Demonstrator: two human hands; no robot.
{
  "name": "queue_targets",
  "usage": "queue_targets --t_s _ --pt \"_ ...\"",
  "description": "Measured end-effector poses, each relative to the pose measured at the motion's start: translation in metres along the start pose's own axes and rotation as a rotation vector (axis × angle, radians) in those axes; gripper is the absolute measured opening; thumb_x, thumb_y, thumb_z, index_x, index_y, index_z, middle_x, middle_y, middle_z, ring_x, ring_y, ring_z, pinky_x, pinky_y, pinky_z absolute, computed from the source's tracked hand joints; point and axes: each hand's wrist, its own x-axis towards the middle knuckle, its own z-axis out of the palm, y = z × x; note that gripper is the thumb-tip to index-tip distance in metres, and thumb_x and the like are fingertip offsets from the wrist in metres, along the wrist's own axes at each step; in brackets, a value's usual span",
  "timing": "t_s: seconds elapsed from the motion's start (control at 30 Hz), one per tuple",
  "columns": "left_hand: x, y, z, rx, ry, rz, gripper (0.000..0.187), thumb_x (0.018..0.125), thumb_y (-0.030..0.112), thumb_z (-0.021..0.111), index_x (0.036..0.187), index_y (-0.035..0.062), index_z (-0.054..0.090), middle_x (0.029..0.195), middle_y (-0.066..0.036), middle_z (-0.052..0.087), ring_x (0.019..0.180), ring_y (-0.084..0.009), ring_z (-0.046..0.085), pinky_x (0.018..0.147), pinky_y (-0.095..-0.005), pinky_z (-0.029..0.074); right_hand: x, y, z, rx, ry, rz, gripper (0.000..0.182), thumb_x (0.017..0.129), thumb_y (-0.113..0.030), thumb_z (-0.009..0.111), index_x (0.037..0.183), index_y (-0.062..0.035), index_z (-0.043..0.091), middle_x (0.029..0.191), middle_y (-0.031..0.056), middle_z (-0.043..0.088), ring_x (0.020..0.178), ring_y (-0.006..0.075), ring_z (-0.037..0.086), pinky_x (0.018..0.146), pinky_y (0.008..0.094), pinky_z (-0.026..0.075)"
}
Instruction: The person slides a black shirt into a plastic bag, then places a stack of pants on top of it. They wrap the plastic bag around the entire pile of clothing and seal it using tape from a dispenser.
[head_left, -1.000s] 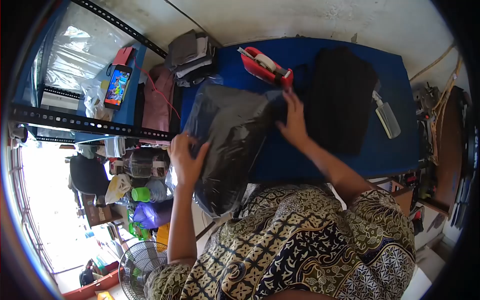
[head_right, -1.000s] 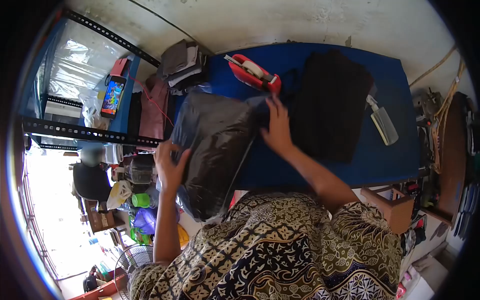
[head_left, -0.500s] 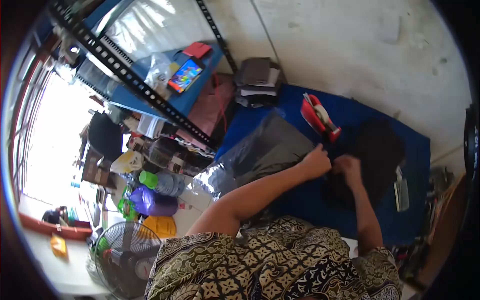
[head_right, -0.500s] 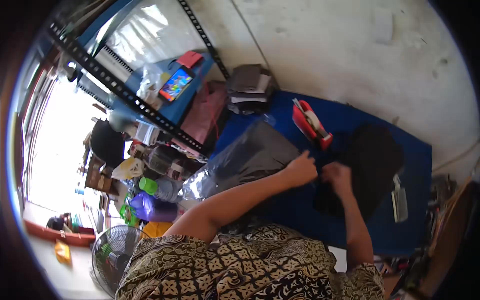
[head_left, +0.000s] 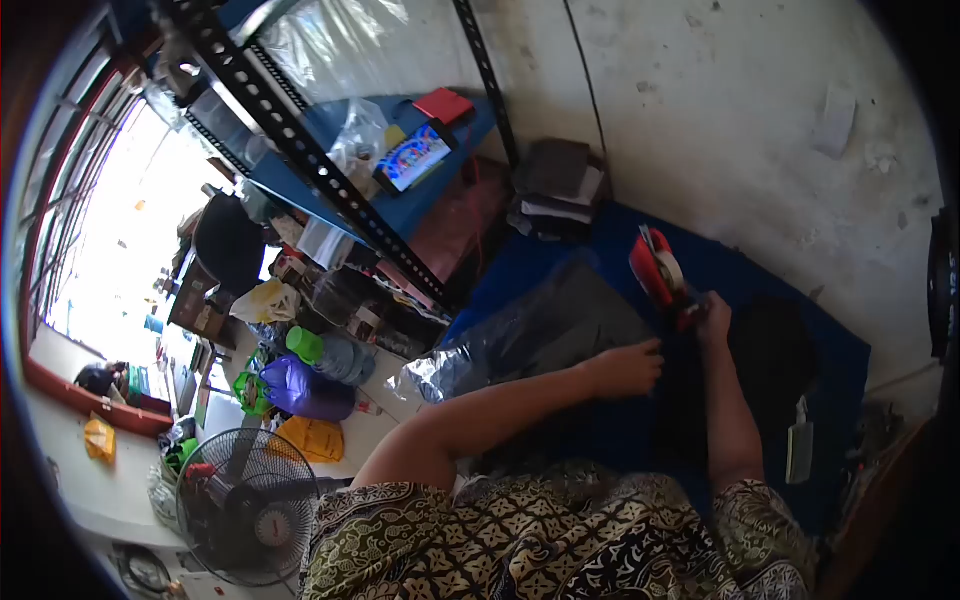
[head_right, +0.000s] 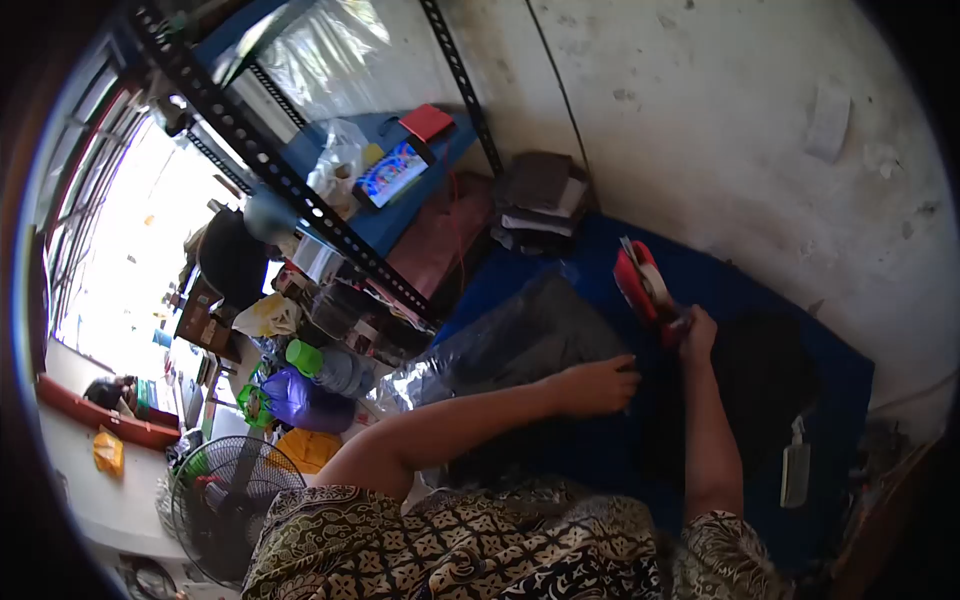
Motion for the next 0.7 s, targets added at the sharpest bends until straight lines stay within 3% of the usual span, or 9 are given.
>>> queue_targets --t_s 0.07,0.13,0.2,0.33,0.57,0.7 --pt "-0.001 -0.005 -0.006 -0.027 -0.041 0.018 0.012 0.070 0.011 0.055 0.078 0.0085 0.064 0.093 -0.005 0.058 0.107 -0.0218 0.046 0.101 -0.0440 0.028 -0.040 0.005 0.003 -0.011 0.156 -0.091 0.022 0.085 -0.027 0.050 0.076 -0.0083 0.058 0.073 0.0057 0.053 0.071 0.0171 0.055 0.067 0.0301 0.045" --pt "-0.001 -0.010 -0.007 -0.050 -0.102 0.011 0.014 0.069 0.011 0.056 0.081 0.0078 0.063 0.093 -0.006 0.058 0.107 -0.0222 0.047 0.100 -0.0436 0.028 -0.098 -0.040 0.045 -0.047 0.233 0.017 0.024 0.085 -0.029 0.052 0.076 -0.0073 0.054 0.077 0.0060 0.050 0.072 0.0180 0.051 0.069 0.0324 0.045" --pt "-0.001 -0.013 -0.003 -0.079 -0.110 -0.002 0.020 0.068 0.013 0.057 0.086 0.0068 0.062 0.096 -0.007 0.058 0.109 -0.0227 0.046 0.100 -0.0435 0.028 -0.102 -0.037 0.031 -0.301 0.100 0.138 0.028 0.085 -0.033 0.052 0.088 -0.0052 0.055 0.090 0.0094 0.052 0.088 0.0222 0.052 0.077 0.0387 0.045" --pt "-0.001 -0.019 -0.006 -0.090 -0.132 -0.042 0.029 0.067 0.015 0.061 0.094 0.0053 0.059 0.103 -0.007 0.058 0.114 -0.0217 0.044 0.100 -0.0431 0.029 -0.108 -0.043 0.043 -0.205 0.166 0.304 0.033 0.085 -0.036 0.053 0.093 -0.0039 0.054 0.094 0.0109 0.051 0.102 0.0265 0.046 0.089 0.0486 0.039" --pt "-0.001 -0.018 -0.011 -0.164 -0.081 -0.041 0.034 0.065 0.016 0.067 0.097 0.0070 0.059 0.108 -0.006 0.057 0.114 -0.0195 0.045 0.099 -0.0414 0.029 -0.092 -0.022 0.030 -0.195 0.112 0.301 0.031 0.084 -0.037 0.056 0.086 -0.0057 0.055 0.094 0.0099 0.051 0.100 0.0259 0.045 0.087 0.0498 0.039" --pt "-0.001 -0.016 -0.015 -0.148 -0.091 -0.049 0.034 0.065 0.015 0.067 0.098 0.0090 0.061 0.106 -0.005 0.058 0.113 -0.0191 0.046 0.099 -0.0417 0.029 -0.085 -0.014 0.031 -0.254 0.151 0.305 0.035 0.081 -0.039 0.060 0.074 -0.0055 0.055 0.084 0.0089 0.054 0.089 0.0242 0.049 0.080 0.0482 0.041"
